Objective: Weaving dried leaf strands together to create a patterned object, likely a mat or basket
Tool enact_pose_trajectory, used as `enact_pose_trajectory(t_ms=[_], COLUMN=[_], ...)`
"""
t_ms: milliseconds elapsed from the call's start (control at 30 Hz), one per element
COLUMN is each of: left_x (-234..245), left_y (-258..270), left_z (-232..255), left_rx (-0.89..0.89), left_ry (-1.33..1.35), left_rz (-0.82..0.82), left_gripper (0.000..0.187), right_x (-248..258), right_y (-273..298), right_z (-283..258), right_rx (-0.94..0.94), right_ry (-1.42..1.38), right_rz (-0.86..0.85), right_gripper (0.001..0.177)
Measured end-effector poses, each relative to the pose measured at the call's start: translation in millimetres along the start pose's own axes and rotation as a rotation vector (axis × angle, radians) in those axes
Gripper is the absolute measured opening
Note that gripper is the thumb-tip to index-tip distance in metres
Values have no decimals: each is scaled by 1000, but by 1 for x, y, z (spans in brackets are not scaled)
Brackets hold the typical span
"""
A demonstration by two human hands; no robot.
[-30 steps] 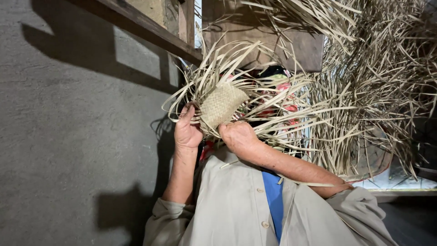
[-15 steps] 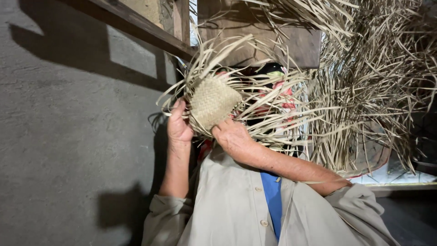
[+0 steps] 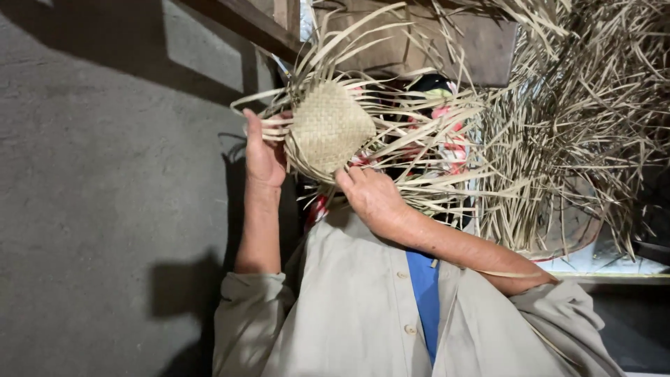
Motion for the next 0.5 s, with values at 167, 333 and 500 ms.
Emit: enact_pose_trajectory(t_ms=[167,333,500], left_x=[77,4,8], left_y=[-2,51,52], left_z=[-8,0,15], left_rx=[-536,-468,-571], left_ry=[-650,-790,-923], left_rz=[341,472,614], left_gripper=[32,64,46], right_x=[5,-2,23], right_y=[-8,-17,-25], right_z=[-3,-18,41], right_rx=[18,93,51], right_ry=[40,-106,-306], right_rz=[-7,17,189], right_gripper=[26,34,34])
Point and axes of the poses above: each hand's wrist, its own y-axis away from the middle knuckle, its own x-axis out of the back of the hand, z = x × y, the point moved 10 cm from there along -y, towards the middle knuckle, and after that the axes turned 15 degrees about x, right-handed, at the moved point
